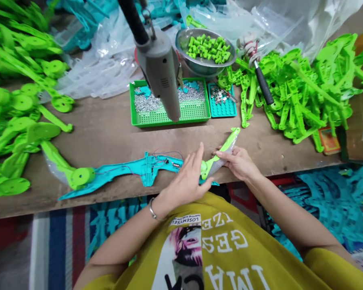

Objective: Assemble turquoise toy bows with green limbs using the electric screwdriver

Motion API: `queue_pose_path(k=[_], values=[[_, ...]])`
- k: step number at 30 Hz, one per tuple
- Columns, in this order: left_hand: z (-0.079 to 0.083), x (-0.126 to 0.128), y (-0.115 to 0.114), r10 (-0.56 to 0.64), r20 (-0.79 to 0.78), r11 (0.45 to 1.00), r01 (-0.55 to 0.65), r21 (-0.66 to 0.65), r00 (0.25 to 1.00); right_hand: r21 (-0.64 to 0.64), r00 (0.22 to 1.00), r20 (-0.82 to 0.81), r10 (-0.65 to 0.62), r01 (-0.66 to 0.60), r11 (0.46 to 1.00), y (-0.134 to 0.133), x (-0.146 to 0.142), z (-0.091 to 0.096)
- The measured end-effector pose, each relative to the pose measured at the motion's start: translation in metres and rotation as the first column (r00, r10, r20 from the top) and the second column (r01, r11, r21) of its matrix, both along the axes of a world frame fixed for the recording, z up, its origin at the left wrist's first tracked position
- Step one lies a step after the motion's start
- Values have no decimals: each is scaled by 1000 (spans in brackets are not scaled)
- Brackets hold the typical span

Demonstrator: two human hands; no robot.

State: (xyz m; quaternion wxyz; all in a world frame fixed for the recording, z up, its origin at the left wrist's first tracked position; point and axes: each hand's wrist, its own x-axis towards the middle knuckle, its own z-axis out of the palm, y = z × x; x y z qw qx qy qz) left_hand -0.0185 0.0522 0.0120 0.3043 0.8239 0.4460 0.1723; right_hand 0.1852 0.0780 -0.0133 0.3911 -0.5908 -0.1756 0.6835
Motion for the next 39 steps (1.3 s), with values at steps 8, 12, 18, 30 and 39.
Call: queue_pose_path(k=[8,12,18,30,39], values=[[32,6,87,-429,-220,793,249,-556,876,37,997,66,51,-53,998,-4,2,2],[23,12,110,-581,-162,679,366,-636,797,51,996,67,59,-63,997,-7,0,7],[7,7,107,-603,144,469,494,-732,785,80,997,82,13,-20,997,-10,-3,17],[-16,4,102,-500,267,431,505,-748,824,90,997,70,-44,38,995,-9,-10,17],[-14,0,111,-582,212,467,536,-704,785,118,992,47,-118,112,987,-12,-10,18]])
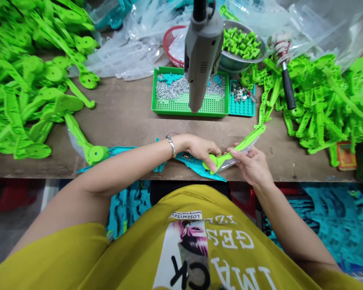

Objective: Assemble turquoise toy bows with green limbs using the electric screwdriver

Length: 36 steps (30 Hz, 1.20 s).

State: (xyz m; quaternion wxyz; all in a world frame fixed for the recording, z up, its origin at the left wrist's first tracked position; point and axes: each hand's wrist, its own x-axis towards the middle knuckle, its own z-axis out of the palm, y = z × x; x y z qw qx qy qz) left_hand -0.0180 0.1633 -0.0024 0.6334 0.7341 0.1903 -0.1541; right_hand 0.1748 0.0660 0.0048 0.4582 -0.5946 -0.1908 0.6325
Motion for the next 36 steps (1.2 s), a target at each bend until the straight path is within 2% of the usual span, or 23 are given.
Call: queue_pose_path(k=[4,8,11,14,18,22,24,25,27,29,30,31,33,34,36], values=[[7,-10,5,24,-59,1000,-23,19,998,4,1000,20,-14,14,1000,1,3,1],[11,-15,0,73,-54,993,-67,95,996,4,998,-50,-43,43,999,-8,-3,-7],[12,-16,-3,110,-55,988,-103,114,992,-43,990,-119,79,-85,995,-24,-15,-15],[10,-17,-3,138,-62,989,-134,66,989,-77,969,-135,209,-221,972,-40,-27,-22],[8,-18,-2,132,-39,991,-131,23,991,-71,978,-91,189,-196,978,-44,-36,-25],[9,-20,1,113,-21,993,-112,36,993,-23,964,-48,262,-263,965,-39,-39,-22],[9,-23,3,102,-29,994,-101,42,994,-56,938,-35,345,-347,936,-37,-36,-19],[9,-24,4,96,-33,995,-95,40,995,-99,911,-42,410,-412,906,-36,-32,-17],[9,-26,8,85,-32,996,-84,23,996,-208,831,-41,555,-550,809,-34,-18,-12],[8,-28,10,74,-27,997,-73,33,997,-275,736,102,669,-626,730,-28,-2,-5],[8,-29,10,72,-24,995,-70,70,997,-269,688,239,686,-632,727,-23,6,0],[9,-29,10,75,-26,989,-71,132,997,-227,647,386,658,-624,747,-17,13,6],[14,-31,6,116,-37,949,-100,299,993,-32,635,613,469,-574,818,-1,20,18],[17,-33,2,148,-37,915,-122,385,988,97,663,664,346,-535,839,8,20,23],[24,-38,-10,229,3,826,-196,528,974,332,730,668,141,-463,822,28,12,31]])
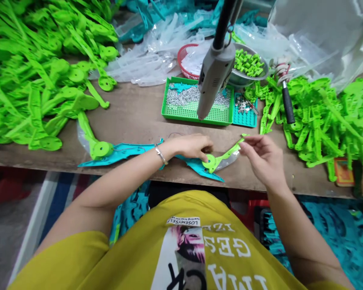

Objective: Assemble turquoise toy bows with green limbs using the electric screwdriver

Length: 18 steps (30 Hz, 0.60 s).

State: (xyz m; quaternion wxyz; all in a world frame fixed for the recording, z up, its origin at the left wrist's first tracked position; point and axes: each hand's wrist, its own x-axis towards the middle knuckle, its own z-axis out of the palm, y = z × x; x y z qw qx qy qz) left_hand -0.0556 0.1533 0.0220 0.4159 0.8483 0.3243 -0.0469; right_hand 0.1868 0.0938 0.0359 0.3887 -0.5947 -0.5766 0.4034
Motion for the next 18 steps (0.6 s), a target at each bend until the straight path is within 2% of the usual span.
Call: queue_pose_path(k=[2,3,5,7,8,9,12,15,18], values=[[5,-7,-19,113,82,980,-125,155,990,145,998,-66,24,-14,989,20,-14,2],[6,-10,-30,189,148,949,-220,227,971,186,994,-88,58,-40,982,30,-23,0],[3,-15,-56,357,282,826,-442,349,891,234,986,-122,117,-86,968,49,-43,-5],[-6,-16,-84,459,377,692,-589,418,805,256,976,-150,159,-117,960,64,-65,-9],[-11,-14,-97,468,405,650,-616,445,786,257,970,-166,178,-132,957,71,-75,-10],[-17,-11,-109,453,426,631,-619,468,784,252,963,-183,196,-146,957,77,-85,-9],[-34,1,-135,396,416,613,-573,544,819,235,946,-219,240,-188,954,90,-106,1],[-46,13,-146,391,353,598,-526,605,850,268,934,-222,280,-218,939,99,-111,19],[-53,20,-148,417,350,552,-540,636,839,323,906,-272,324,-231,918,109,-105,33]])
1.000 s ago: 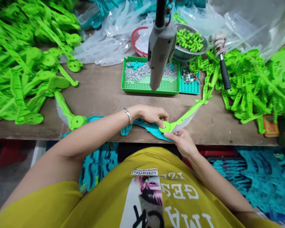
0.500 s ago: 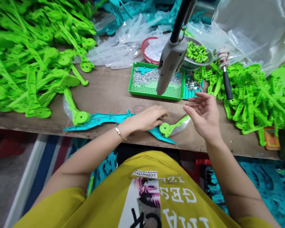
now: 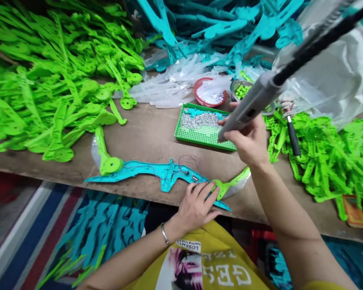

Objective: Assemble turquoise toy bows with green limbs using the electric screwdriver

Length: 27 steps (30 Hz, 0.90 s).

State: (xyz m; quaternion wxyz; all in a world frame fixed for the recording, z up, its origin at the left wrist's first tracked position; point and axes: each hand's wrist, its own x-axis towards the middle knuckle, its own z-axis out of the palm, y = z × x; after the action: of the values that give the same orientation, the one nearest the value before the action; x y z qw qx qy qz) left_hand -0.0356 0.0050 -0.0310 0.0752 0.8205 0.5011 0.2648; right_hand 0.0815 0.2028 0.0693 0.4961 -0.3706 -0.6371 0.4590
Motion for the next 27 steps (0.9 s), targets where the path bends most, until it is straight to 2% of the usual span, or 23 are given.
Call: queue_pose_path(k=[3,8,12,14,21,27], values=[[-6,2,1,36,-7,999,-36,33,999,28,998,-59,-36,37,999,9,4,-1],[-12,2,2,58,-13,998,-58,34,998,20,969,-102,-227,230,973,20,-4,-32],[-14,3,1,68,13,997,-68,30,998,18,955,-197,-222,230,973,28,-18,-53],[-15,4,1,72,11,996,-72,45,997,13,960,-186,-209,215,976,33,-24,-59],[-13,1,2,50,-3,998,-50,46,999,-24,969,-71,-236,234,972,39,-32,-66],[-11,1,2,55,1,997,-55,50,998,-52,960,-146,-237,232,971,37,-38,-59]])
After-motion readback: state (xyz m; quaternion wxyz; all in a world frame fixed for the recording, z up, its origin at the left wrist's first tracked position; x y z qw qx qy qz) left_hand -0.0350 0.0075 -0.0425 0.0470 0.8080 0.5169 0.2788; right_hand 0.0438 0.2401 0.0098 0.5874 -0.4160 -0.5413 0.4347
